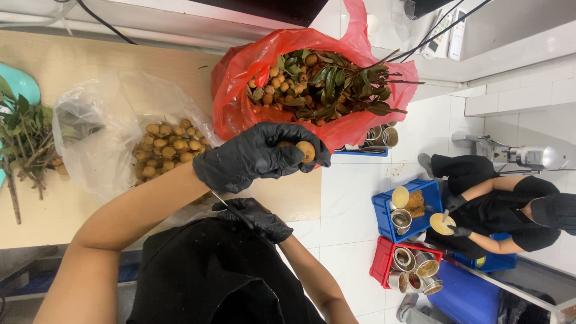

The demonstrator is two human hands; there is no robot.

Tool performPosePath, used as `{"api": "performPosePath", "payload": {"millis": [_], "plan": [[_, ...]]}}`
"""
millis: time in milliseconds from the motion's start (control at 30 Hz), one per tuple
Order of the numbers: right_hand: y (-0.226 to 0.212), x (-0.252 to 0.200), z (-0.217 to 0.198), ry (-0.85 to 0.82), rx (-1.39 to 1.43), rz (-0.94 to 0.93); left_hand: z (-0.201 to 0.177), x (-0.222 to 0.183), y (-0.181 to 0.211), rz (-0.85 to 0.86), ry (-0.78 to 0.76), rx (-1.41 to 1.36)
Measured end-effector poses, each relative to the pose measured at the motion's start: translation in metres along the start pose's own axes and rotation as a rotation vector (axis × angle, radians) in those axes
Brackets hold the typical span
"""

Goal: Remove longan fruit from branches and stems using hands and scissors.

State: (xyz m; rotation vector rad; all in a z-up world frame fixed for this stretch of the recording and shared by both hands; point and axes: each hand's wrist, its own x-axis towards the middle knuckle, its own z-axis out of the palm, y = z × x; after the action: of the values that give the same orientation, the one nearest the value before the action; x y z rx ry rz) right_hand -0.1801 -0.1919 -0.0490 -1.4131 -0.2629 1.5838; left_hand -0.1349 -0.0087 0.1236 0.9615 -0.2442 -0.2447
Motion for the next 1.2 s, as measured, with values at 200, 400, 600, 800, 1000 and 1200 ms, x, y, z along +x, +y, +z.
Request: {"api": "performPosePath", "payload": {"millis": [200, 400, 600, 800, 1000, 1200], "plan": [[-0.004, -0.004, 0.002, -0.005, 0.012, 0.005, 0.0, -0.02, -0.006, 0.065, -0.053, -0.054], [-0.027, -0.015, 0.011, 0.015, -0.027, 0.031, -0.016, -0.05, -0.017, 0.076, 0.07, -0.102], [-0.023, -0.014, 0.016, 0.024, -0.069, 0.071, -0.06, -0.143, 0.001, 0.036, 0.812, 0.36], [-0.006, 0.0, 0.006, -0.008, -0.167, 0.063, -0.209, -0.329, -0.068, 0.279, 1.546, 0.849], [-0.016, 0.004, 0.02, -0.018, -0.16, 0.104, -0.24, -0.394, -0.166, -0.537, 1.51, 1.03], [-0.013, 0.004, 0.021, -0.012, -0.138, 0.112, -0.255, -0.38, -0.219, -0.143, 1.63, 0.925]]}}
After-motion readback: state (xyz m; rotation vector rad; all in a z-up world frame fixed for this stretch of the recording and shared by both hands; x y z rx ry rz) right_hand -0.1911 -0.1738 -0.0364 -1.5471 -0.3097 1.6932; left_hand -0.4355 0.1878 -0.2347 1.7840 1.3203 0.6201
